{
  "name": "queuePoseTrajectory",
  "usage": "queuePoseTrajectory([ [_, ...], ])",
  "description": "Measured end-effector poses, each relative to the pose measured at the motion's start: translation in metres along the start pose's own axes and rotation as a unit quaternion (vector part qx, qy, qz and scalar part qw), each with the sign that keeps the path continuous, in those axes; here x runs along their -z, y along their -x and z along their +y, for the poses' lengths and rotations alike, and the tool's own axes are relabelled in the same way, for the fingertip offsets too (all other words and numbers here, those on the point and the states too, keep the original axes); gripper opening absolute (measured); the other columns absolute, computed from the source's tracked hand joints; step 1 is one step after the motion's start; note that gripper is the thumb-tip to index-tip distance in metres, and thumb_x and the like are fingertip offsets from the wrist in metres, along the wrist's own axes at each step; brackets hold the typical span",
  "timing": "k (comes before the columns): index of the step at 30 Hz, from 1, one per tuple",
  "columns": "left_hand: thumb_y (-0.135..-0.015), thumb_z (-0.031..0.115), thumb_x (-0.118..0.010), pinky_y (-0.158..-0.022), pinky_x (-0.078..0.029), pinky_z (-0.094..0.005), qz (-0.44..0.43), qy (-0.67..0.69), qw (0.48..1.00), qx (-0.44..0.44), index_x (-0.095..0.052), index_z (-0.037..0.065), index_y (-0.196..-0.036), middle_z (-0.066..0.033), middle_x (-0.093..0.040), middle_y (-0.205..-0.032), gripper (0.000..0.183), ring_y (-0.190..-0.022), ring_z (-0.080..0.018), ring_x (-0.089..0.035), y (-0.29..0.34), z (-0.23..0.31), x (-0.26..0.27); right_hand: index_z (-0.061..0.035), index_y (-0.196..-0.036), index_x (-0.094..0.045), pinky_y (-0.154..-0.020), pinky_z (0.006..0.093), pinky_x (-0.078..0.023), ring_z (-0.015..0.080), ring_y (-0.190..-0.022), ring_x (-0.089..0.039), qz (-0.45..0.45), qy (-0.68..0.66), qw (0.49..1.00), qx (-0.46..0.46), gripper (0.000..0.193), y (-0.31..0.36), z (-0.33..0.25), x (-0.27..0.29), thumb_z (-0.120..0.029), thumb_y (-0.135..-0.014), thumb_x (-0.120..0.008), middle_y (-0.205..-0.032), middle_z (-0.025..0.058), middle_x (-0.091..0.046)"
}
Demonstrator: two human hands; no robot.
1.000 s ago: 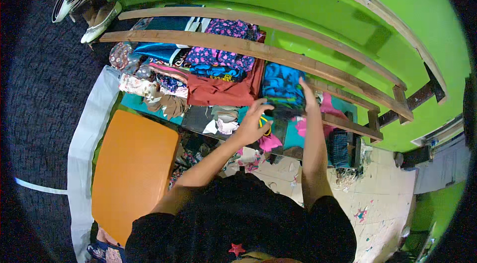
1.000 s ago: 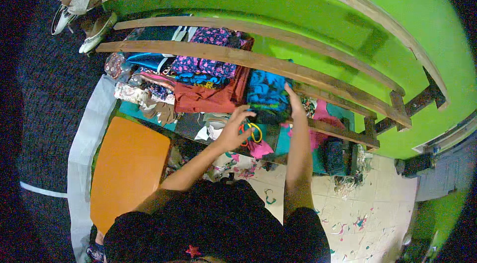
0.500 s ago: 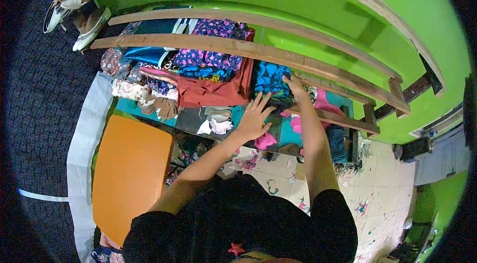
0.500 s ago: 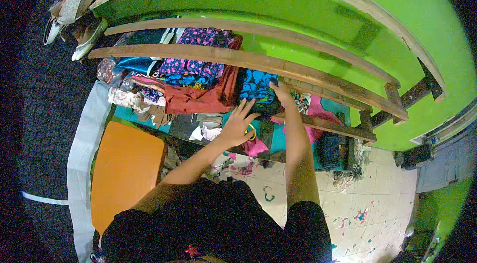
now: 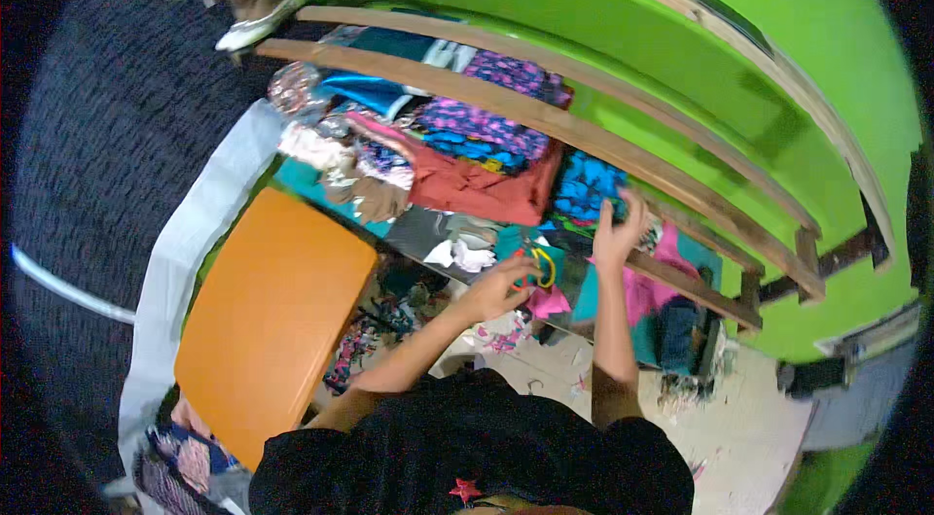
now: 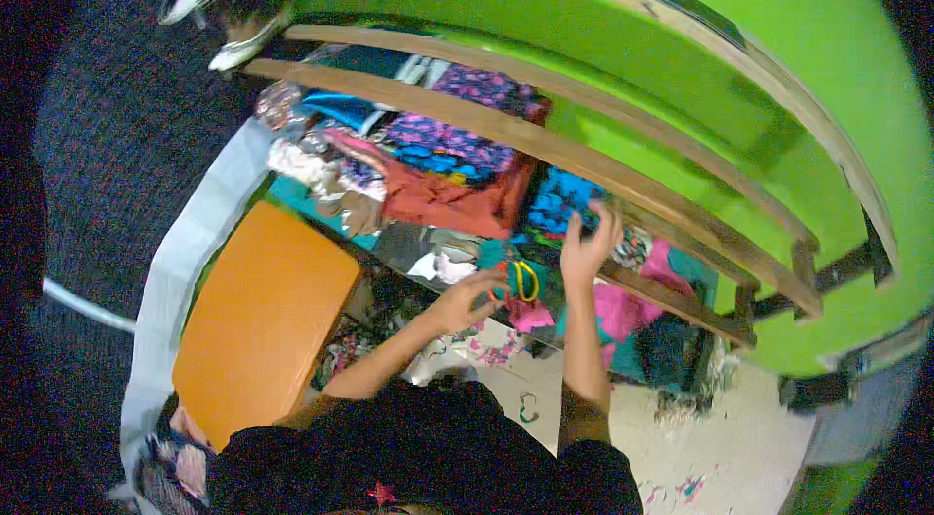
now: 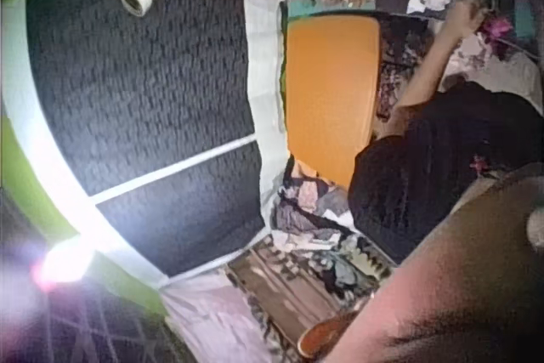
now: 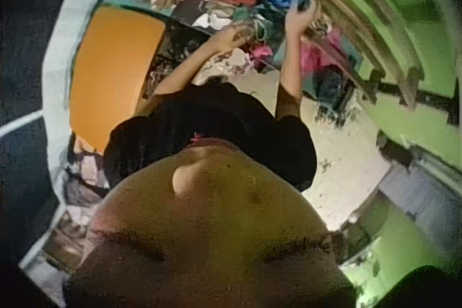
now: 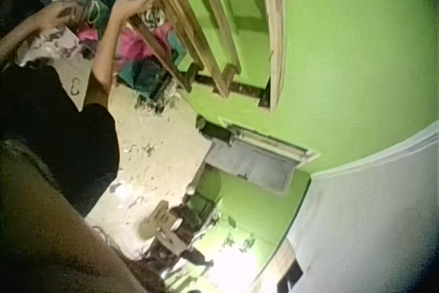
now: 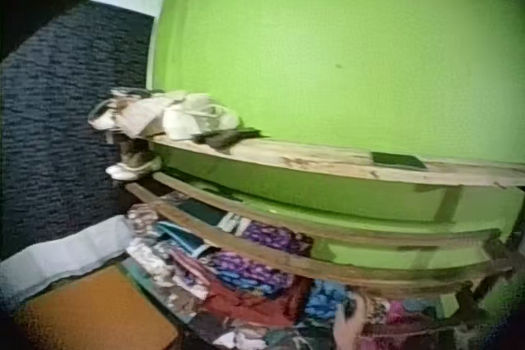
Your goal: The person is folding various pieces of printed fabric on a table and then placing the folded stacks onto a storage shelf.
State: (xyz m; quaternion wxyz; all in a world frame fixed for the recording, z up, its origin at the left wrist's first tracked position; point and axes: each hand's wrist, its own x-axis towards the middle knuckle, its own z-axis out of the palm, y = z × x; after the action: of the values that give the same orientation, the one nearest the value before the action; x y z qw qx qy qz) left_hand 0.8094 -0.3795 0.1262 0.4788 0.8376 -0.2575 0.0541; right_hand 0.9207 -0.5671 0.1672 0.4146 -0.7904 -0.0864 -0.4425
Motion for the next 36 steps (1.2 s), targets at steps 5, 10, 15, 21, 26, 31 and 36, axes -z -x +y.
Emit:
queuePoseTrajectory([
  [5,-0.077,0.016,-0.054,-0.082,-0.042,-0.0387,0.03,0.011,0.991,0.131,-0.053,0.004,-0.103,-0.0169,-0.055,-0.1,0.028,-0.093,-0.0321,-0.053,0.106,-0.016,0.029,-0.0054,-0.08,-0.051,-0.083,0.0382,-0.03,0.0266,-0.091,-0.046,-0.029,-0.038,0.999,0.01,0.012,0.098,-0.079,-0.009,-0.003,-0.069,-0.056,-0.09,0.0105,-0.052],
  [10,-0.077,0.012,-0.054,-0.08,-0.044,-0.0335,0.212,0.017,0.951,0.224,-0.054,0.003,-0.101,-0.0142,-0.057,-0.095,0.025,-0.09,-0.0253,-0.056,0.218,0.021,0.068,-0.0066,-0.073,-0.053,-0.082,0.0374,-0.032,0.0271,-0.088,-0.046,-0.262,-0.225,0.936,0.066,0.01,0.192,-0.168,-0.03,0.001,-0.067,-0.056,-0.087,0.0094,-0.053],
  [15,-0.079,0.013,-0.053,-0.084,-0.042,-0.033,0.387,-0.036,0.857,0.337,-0.054,0.0,-0.102,-0.0148,-0.057,-0.1,0.026,-0.092,-0.0238,-0.055,0.351,0.073,0.081,-0.0058,-0.068,-0.055,-0.077,0.0341,-0.036,0.0249,-0.083,-0.047,-0.447,-0.437,0.763,0.167,0.009,0.272,-0.277,-0.031,0.003,-0.067,-0.054,-0.079,0.008,-0.054],
  [21,-0.082,0.013,-0.053,-0.078,-0.045,-0.0297,0.56,-0.023,0.72,0.408,-0.052,-0.001,-0.105,-0.0103,-0.058,-0.099,0.027,-0.087,-0.0167,-0.056,0.508,0.155,0.059,-0.0017,-0.071,-0.057,-0.068,0.0299,-0.042,0.0229,-0.072,-0.053,-0.607,-0.559,0.545,0.148,0.008,0.372,-0.399,0.008,0.004,-0.069,-0.052,-0.074,0.0092,-0.055],
  [26,-0.081,0.013,-0.054,-0.076,-0.044,-0.0288,0.691,-0.031,0.566,0.449,-0.052,0.0,-0.104,-0.0094,-0.058,-0.096,0.026,-0.087,-0.0159,-0.056,0.592,0.211,0.023,0.0021,-0.076,-0.056,-0.062,0.0259,-0.043,0.0182,-0.068,-0.055,-0.707,-0.584,0.351,0.191,0.006,0.438,-0.461,0.048,0.001,-0.073,-0.051,-0.077,0.0099,-0.056],
  [31,-0.081,0.012,-0.054,-0.077,-0.044,-0.0284,0.727,-0.069,0.496,0.47,-0.053,0.002,-0.103,-0.0084,-0.058,-0.097,0.025,-0.087,-0.0152,-0.056,0.633,0.227,-0.002,0.0014,-0.08,-0.057,-0.07,0.0303,-0.044,0.0242,-0.075,-0.057,-0.779,-0.529,0.231,0.244,0.01,0.48,-0.499,0.058,-0.004,-0.076,-0.05,-0.078,0.0123,-0.057],
  [36,-0.082,0.014,-0.054,-0.075,-0.045,-0.028,0.747,-0.041,0.475,0.462,-0.052,0.002,-0.106,-0.0087,-0.058,-0.099,0.027,-0.086,-0.0151,-0.057,0.657,0.214,-0.005,0.0009,-0.08,-0.057,-0.071,0.0306,-0.044,0.025,-0.077,-0.056,-0.789,-0.52,0.164,0.283,0.01,0.52,-0.538,0.046,-0.006,-0.077,-0.051,-0.08,0.0118,-0.057],
])
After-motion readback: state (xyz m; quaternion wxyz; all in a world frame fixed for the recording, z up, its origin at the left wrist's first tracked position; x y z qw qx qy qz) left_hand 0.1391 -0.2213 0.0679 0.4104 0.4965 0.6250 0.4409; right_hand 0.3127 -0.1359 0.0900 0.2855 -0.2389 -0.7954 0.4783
